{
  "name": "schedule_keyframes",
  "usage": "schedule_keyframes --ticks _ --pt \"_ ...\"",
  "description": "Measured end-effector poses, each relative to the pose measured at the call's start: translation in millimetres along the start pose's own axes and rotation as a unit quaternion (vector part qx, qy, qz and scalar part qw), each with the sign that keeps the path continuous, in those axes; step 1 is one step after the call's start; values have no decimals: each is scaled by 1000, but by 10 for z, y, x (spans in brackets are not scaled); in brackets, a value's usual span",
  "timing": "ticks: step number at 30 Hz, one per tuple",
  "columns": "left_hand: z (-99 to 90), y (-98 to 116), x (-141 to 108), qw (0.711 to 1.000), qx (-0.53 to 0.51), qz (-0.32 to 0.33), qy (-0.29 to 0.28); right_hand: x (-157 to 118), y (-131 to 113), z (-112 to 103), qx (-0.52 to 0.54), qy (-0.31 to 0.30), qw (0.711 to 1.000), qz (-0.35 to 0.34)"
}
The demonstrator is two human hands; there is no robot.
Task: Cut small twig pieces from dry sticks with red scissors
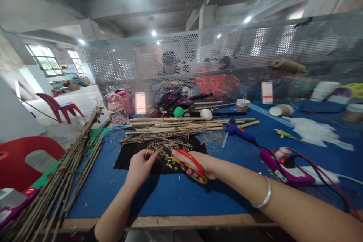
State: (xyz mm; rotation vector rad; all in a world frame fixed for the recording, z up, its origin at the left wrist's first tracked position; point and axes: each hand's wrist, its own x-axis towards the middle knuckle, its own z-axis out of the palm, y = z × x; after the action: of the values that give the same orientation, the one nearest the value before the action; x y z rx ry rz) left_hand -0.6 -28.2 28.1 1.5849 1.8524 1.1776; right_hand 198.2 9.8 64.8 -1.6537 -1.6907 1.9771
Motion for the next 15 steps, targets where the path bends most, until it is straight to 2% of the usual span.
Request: schedule_keyframes --ticks 6,10,12,15 --pt "-1 -76 4 999 51 13 11 42 85 26 -2 26 1000 -15" --pt "-9 -101 15 999 42 -3 29 -47 77 24 51 -32 998 15" --pt "-16 -87 15 999 25 -11 35 -100 54 35 51 -69 996 -2" --pt "-18 -49 7 1000 -12 -15 24 -123 26 76 36 -89 995 -18"
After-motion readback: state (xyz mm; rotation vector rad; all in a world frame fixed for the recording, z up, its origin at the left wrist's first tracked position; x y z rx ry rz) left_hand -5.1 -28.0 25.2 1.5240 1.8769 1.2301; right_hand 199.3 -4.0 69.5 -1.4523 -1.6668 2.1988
